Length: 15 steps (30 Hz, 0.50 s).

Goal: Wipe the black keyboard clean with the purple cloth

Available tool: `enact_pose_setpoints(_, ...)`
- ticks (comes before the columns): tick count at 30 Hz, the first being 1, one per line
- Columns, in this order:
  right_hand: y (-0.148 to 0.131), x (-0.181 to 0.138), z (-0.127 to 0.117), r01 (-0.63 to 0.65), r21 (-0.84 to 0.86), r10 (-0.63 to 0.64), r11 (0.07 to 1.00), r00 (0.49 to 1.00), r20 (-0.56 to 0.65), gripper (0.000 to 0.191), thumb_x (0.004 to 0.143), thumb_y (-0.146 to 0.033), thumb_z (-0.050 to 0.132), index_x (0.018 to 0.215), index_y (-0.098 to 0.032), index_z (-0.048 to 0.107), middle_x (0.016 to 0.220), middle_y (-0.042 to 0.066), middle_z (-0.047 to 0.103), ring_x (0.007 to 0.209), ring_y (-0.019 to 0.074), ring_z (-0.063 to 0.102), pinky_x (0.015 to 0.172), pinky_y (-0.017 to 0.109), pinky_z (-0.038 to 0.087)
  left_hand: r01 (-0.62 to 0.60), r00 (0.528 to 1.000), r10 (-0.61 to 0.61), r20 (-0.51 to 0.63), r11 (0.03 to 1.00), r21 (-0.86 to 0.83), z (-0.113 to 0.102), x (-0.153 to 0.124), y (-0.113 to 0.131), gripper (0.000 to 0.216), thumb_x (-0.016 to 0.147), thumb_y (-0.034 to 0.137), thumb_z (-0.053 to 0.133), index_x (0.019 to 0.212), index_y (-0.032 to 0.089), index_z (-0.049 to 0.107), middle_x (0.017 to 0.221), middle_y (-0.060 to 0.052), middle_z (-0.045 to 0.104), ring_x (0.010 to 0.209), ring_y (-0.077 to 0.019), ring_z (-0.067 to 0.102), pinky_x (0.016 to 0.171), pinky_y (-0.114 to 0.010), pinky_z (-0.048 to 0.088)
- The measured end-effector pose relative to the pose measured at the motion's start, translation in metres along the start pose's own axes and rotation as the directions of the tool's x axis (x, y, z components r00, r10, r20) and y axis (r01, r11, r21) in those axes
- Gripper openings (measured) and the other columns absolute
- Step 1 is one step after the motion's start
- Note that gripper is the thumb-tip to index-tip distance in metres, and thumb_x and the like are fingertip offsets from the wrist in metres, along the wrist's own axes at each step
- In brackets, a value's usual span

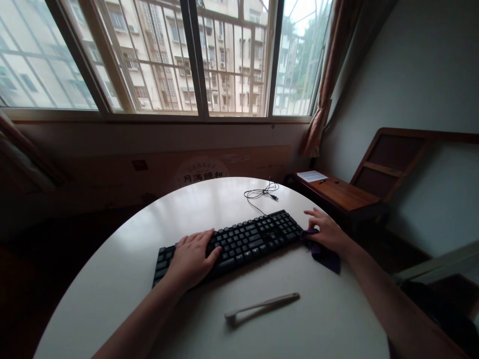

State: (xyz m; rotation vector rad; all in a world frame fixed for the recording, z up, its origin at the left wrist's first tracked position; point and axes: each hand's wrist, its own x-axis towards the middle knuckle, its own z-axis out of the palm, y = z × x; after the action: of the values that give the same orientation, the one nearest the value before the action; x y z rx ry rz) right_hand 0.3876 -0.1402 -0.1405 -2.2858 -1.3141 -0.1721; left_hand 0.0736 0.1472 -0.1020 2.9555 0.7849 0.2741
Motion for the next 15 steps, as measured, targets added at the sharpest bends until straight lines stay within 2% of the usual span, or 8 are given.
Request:
enact_pose_setpoints(3,0.008,-0.001,-0.002,-0.054,0.008,0.055,0.998,0.998,-0.007,0.017,0.070,-0.031,0.073,0.068,-0.020,0.061,0.133,0.009,0.057,0.135,0.0336,0.038,0.107,0.053,0.032,0.011,1.000,-0.011,-0.009,1.000,-0.011,0.000,0.000,-0.001,0.060,0.089,0.051,0.042,0.139,0.018,0.049,0.139,-0.010,0.055,0.128,-0.0273,0.048,0.109,-0.042,0.029)
enact_pose_setpoints(5,0.006,-0.002,-0.007,-0.088,-0.002,0.087,0.996,0.994,-0.068,0.016,0.071,-0.031,0.072,0.069,-0.020,0.061,0.124,0.009,0.063,0.126,0.0327,0.048,0.103,0.048,0.037,0.010,1.000,-0.010,-0.009,1.000,-0.018,0.001,0.000,-0.001,0.059,0.089,0.051,0.042,0.139,0.019,0.049,0.139,-0.010,0.055,0.129,-0.0272,0.047,0.109,-0.043,0.028)
enact_pose_setpoints(7,-0.004,-0.004,-0.017,-0.162,0.001,0.160,0.987,0.974,-0.159,0.019,0.074,-0.036,0.070,0.071,-0.019,0.062,0.105,0.009,0.069,0.105,0.0297,0.060,0.092,0.043,0.044,0.006,1.000,-0.006,-0.009,1.000,-0.020,0.003,0.000,-0.001,0.059,0.089,0.051,0.042,0.139,0.019,0.049,0.140,-0.010,0.055,0.130,-0.0275,0.046,0.110,-0.043,0.028)
enact_pose_setpoints(9,-0.021,-0.005,-0.029,-0.207,0.051,0.213,0.977,0.960,-0.181,0.025,0.079,-0.044,0.066,0.075,-0.019,0.063,0.084,0.006,0.069,0.083,0.0246,0.064,0.076,0.035,0.047,0.009,1.000,-0.009,-0.010,1.000,-0.020,0.004,0.000,-0.001,0.060,0.089,0.051,0.042,0.139,0.019,0.049,0.142,-0.010,0.053,0.132,-0.0286,0.045,0.112,-0.045,0.026)
enact_pose_setpoints(10,-0.031,-0.005,-0.034,-0.179,0.097,0.192,0.979,0.971,-0.141,0.027,0.081,-0.045,0.064,0.077,-0.018,0.063,0.078,0.005,0.068,0.075,0.0220,0.063,0.070,0.032,0.046,0.014,1.000,-0.014,-0.010,1.000,-0.021,0.005,0.000,-0.001,0.060,0.089,0.051,0.042,0.139,0.018,0.048,0.143,-0.011,0.051,0.133,-0.0291,0.044,0.113,-0.046,0.025)
enact_pose_setpoints(12,-0.057,-0.003,-0.044,-0.012,0.218,-0.006,0.976,0.996,0.085,0.022,0.082,-0.040,0.064,0.084,-0.018,0.066,0.078,0.003,0.068,0.073,0.0186,0.062,0.068,0.028,0.046,0.020,1.000,-0.020,-0.005,0.999,-0.038,0.004,0.000,-0.002,0.062,0.090,0.052,0.040,0.141,0.017,0.047,0.146,-0.012,0.048,0.135,-0.0294,0.041,0.114,-0.047,0.024)
enact_pose_setpoints(14,-0.084,0.001,-0.047,0.109,0.297,-0.203,0.949,0.929,0.308,0.013,0.083,-0.031,0.064,0.088,-0.019,0.068,0.080,0.001,0.069,0.070,0.0157,0.062,0.067,0.025,0.046,0.014,1.000,-0.015,-0.009,0.997,-0.080,0.000,0.001,-0.007,0.064,0.091,0.052,0.037,0.142,0.014,0.045,0.148,-0.013,0.045,0.136,-0.0283,0.040,0.114,-0.044,0.027)
enact_pose_setpoints(15,-0.096,0.004,-0.046,0.178,0.308,-0.289,0.935,0.884,0.367,0.009,0.082,-0.026,0.064,0.087,-0.020,0.069,0.080,0.001,0.069,0.072,0.0152,0.062,0.069,0.024,0.046,0.008,1.000,-0.010,-0.024,0.994,-0.107,-0.003,0.002,-0.012,0.064,0.091,0.052,0.035,0.142,0.013,0.045,0.148,-0.014,0.045,0.136,-0.0275,0.040,0.113,-0.042,0.029)
